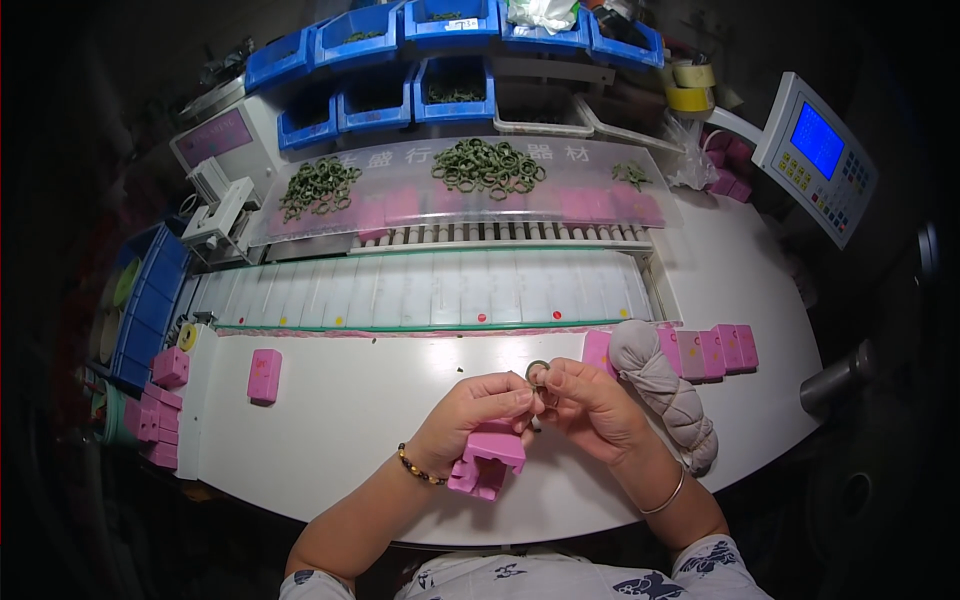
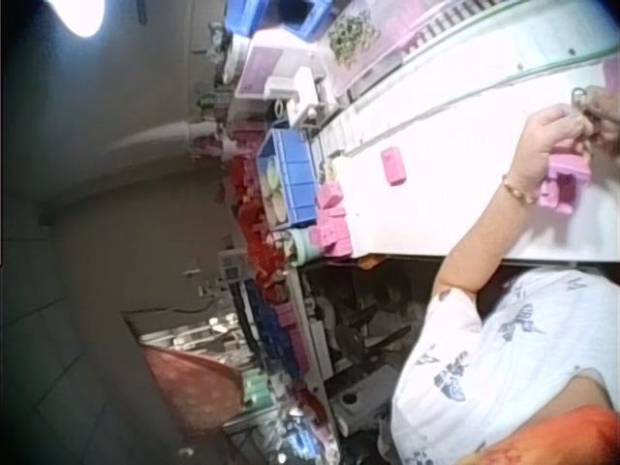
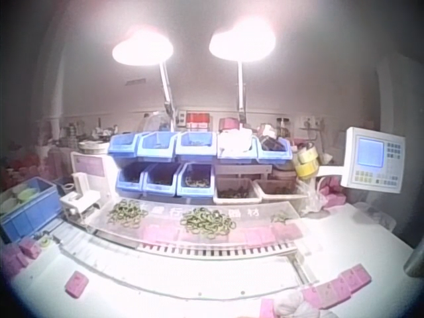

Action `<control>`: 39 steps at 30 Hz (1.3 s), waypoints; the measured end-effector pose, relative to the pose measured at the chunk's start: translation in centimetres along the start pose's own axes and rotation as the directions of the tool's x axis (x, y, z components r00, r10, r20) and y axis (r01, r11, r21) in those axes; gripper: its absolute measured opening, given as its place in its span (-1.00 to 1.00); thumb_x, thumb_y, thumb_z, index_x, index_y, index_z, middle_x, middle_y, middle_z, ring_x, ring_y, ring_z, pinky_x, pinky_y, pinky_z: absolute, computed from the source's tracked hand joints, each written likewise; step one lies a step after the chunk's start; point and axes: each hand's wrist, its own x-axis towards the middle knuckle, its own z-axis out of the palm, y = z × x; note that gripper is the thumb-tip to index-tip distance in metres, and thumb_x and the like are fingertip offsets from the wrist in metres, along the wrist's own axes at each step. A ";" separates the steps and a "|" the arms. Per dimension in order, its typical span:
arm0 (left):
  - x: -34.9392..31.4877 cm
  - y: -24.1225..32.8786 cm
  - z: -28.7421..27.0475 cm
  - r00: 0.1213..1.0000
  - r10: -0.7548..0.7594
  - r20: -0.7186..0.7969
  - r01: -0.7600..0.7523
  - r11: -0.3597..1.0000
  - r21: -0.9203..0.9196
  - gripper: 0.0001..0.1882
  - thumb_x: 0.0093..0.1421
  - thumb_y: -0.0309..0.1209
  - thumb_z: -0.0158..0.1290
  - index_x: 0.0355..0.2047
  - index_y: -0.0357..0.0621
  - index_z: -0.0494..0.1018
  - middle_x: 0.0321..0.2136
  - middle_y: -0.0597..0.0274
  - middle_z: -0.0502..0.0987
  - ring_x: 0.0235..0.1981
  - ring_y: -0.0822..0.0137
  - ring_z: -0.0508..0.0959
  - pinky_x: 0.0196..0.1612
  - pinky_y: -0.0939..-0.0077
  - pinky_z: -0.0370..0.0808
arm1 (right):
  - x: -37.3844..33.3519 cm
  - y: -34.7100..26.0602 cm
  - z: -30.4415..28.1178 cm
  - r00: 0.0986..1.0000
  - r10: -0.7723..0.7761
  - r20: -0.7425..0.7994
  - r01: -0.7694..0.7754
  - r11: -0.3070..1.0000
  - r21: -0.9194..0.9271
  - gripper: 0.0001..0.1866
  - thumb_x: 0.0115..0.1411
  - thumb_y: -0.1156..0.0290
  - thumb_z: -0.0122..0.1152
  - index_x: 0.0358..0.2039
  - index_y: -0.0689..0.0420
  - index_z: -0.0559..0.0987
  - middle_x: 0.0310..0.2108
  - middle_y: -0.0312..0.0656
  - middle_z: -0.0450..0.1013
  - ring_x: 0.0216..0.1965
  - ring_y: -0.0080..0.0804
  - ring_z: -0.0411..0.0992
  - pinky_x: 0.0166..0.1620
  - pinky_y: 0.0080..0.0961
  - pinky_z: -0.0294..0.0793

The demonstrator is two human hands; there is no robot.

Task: The person assembles hardware components by picking up green plastic loops and inserting them into pink molding blocks, followed by pressing a white cloth pad onto the assembled unit.

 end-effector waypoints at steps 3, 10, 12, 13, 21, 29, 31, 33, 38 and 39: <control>-0.1 -0.1 -0.1 0.999 -0.002 0.037 0.004 0.998 -0.059 -0.82 0.28 -0.36 0.03 -0.29 -0.24 0.47 -0.50 0.29 0.46 -0.45 0.45 0.53 -0.36 0.65 0.45 | -0.1 -0.1 -0.1 0.999 -0.012 0.042 0.012 1.000 0.018 -0.79 0.28 0.28 0.14 -0.22 0.15 0.54 -0.33 -0.35 0.44 -0.30 -0.65 0.37 -0.23 -0.67 0.30; -0.1 -0.1 -0.2 1.000 -0.003 -0.017 0.002 0.996 -0.084 -0.82 0.30 -0.35 -0.01 -0.32 -0.23 0.44 -0.52 0.28 0.41 -0.49 0.36 0.53 -0.44 0.60 0.44 | 0.1 0.1 -0.3 1.000 -0.029 -0.004 0.029 0.998 0.055 -0.74 0.29 0.25 0.11 -0.15 0.17 0.50 -0.26 -0.34 0.43 -0.28 -0.63 0.35 -0.17 -0.64 0.36; -0.1 -0.1 -0.3 1.000 0.007 0.004 -0.007 0.995 -0.102 -0.81 0.29 -0.33 0.02 -0.32 -0.22 0.45 -0.52 0.32 0.42 -0.49 0.45 0.55 -0.45 0.65 0.45 | 0.1 0.1 -0.3 0.999 -0.035 -0.005 0.036 0.997 0.067 -0.74 0.30 0.25 0.11 -0.14 0.17 0.49 -0.24 -0.33 0.43 -0.27 -0.62 0.35 -0.18 -0.64 0.36; 0.0 -0.2 -0.3 1.000 0.014 -0.024 -0.016 0.996 -0.088 -0.83 0.29 -0.35 0.00 -0.32 -0.22 0.43 -0.52 0.29 0.40 -0.50 0.36 0.53 -0.46 0.59 0.44 | 0.1 0.1 -0.3 0.999 -0.035 -0.004 0.035 0.997 0.067 -0.74 0.30 0.25 0.11 -0.14 0.17 0.49 -0.24 -0.33 0.43 -0.27 -0.62 0.35 -0.18 -0.64 0.36; -0.1 0.0 0.2 0.991 0.061 -0.123 -0.062 0.998 -0.010 -0.86 0.27 -0.37 0.03 -0.37 -0.19 0.40 -0.53 0.28 0.40 -0.50 0.28 0.54 -0.47 0.54 0.43 | 0.0 0.0 0.1 0.998 -0.043 -0.043 0.045 0.998 0.046 -0.75 0.28 0.28 0.14 -0.15 0.17 0.49 -0.24 -0.33 0.43 -0.28 -0.62 0.36 -0.20 -0.67 0.37; -0.2 0.0 0.6 0.986 0.095 -0.139 -0.088 0.995 0.054 -0.87 0.22 -0.41 0.12 -0.37 -0.20 0.45 -0.49 0.31 0.49 -0.46 0.51 0.54 -0.39 0.63 0.50 | 0.0 0.3 0.1 0.999 -0.041 -0.004 0.041 0.999 0.007 -0.78 0.27 0.36 0.15 -0.14 0.20 0.49 -0.25 -0.36 0.44 -0.32 -0.67 0.36 -0.26 -0.75 0.36; -0.1 -0.2 0.5 0.984 0.107 -0.145 -0.095 0.992 0.087 -0.88 0.21 -0.41 0.13 -0.39 -0.20 0.45 -0.49 0.32 0.49 -0.46 0.54 0.52 -0.38 0.65 0.48 | 0.0 0.4 0.1 0.999 -0.038 -0.002 0.038 0.999 -0.003 -0.79 0.27 0.38 0.15 -0.14 0.20 0.49 -0.24 -0.36 0.43 -0.32 -0.68 0.35 -0.27 -0.76 0.35; -0.1 -0.2 0.6 0.981 0.120 -0.150 -0.102 0.987 0.120 -0.88 0.21 -0.42 0.13 -0.40 -0.20 0.45 -0.48 0.33 0.49 -0.46 0.56 0.50 -0.37 0.67 0.47 | 0.0 0.4 0.3 0.997 -0.071 0.005 0.071 0.997 -0.041 -0.81 0.26 0.39 0.15 -0.16 0.20 0.51 -0.24 -0.38 0.43 -0.32 -0.69 0.34 -0.26 -0.75 0.34; -0.1 -0.3 0.9 0.974 0.165 -0.154 -0.131 0.969 0.211 -0.88 0.23 -0.42 0.10 -0.32 -0.23 0.49 -0.49 0.36 0.48 -0.46 0.57 0.48 -0.37 0.68 0.45 | -0.2 0.3 0.9 0.990 -0.127 -0.054 0.119 0.985 -0.124 -0.84 0.27 0.38 0.15 -0.20 0.17 0.54 -0.29 -0.40 0.43 -0.33 -0.69 0.32 -0.24 -0.72 0.29; -0.1 -0.2 0.9 0.974 0.166 -0.156 -0.131 0.969 0.210 -0.88 0.23 -0.42 0.10 -0.32 -0.23 0.49 -0.49 0.36 0.48 -0.46 0.57 0.48 -0.37 0.68 0.45 | -0.2 0.3 0.9 0.985 -0.156 -0.076 0.145 0.980 -0.136 -0.84 0.27 0.37 0.15 -0.20 0.16 0.54 -0.31 -0.40 0.43 -0.33 -0.69 0.32 -0.24 -0.70 0.27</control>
